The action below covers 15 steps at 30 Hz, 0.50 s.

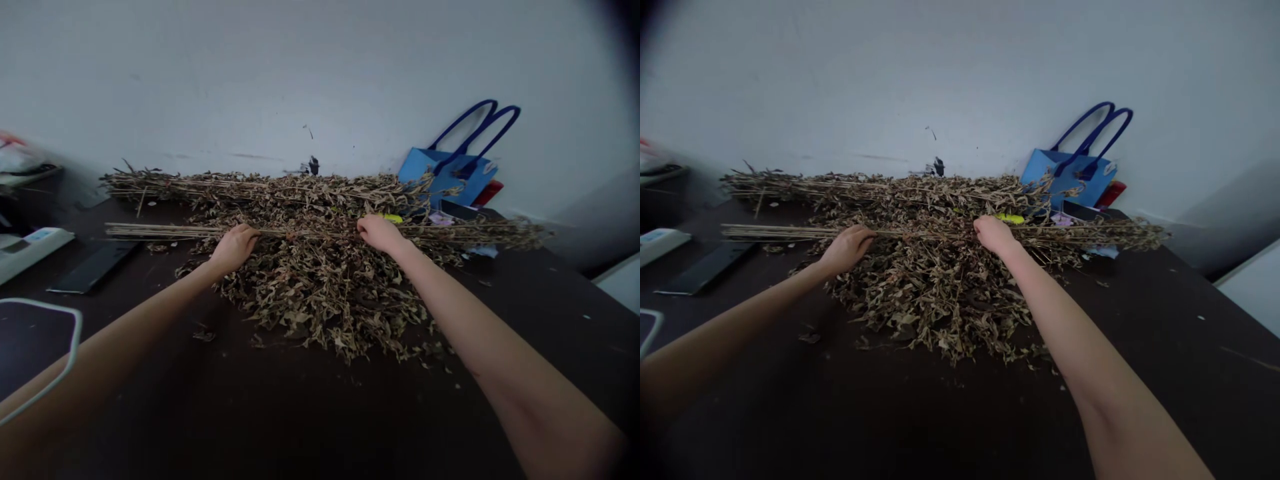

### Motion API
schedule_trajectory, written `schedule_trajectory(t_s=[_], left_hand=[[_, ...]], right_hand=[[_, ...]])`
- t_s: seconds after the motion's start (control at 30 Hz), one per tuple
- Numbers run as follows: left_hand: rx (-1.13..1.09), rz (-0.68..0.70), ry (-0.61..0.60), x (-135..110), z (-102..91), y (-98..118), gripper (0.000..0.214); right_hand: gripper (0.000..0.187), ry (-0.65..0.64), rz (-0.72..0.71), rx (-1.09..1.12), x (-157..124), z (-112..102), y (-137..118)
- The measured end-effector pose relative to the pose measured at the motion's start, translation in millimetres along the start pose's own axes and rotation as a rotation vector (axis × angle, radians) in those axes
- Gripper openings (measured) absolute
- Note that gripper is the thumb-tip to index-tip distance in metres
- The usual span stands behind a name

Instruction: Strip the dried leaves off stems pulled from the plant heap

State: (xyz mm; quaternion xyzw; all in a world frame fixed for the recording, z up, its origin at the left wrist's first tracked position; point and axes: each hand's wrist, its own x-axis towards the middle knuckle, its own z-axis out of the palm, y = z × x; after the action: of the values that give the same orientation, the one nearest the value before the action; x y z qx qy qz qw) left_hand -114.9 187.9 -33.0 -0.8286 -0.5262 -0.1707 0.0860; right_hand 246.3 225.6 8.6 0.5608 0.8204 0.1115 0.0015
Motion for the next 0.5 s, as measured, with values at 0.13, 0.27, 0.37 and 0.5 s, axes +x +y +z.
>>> schedule_trajectory(t_s=[0.13, 0.27, 0.37, 0.5], left_hand=[[0.007, 0.018, -0.003, 3, 3.6, 3, 0.03], [-0.004, 0.055, -0.031, 3, 8.5, 7, 0.035], [-0.009, 0.065, -0.048, 5, 10.8, 8, 0.039], [-0.003, 0.047, -0.051, 7, 12.4, 9, 0.043]], right_hand=[[0.023, -0.023, -0.023, -0.048, -1, 7, -5], [0.021, -0.032, -0.048, -0.078, 1, 9, -9], [0.019, -0.027, -0.074, -0.079, 2, 6, -7], [0.022, -0.014, -0.098, -0.055, 3, 0, 0]])
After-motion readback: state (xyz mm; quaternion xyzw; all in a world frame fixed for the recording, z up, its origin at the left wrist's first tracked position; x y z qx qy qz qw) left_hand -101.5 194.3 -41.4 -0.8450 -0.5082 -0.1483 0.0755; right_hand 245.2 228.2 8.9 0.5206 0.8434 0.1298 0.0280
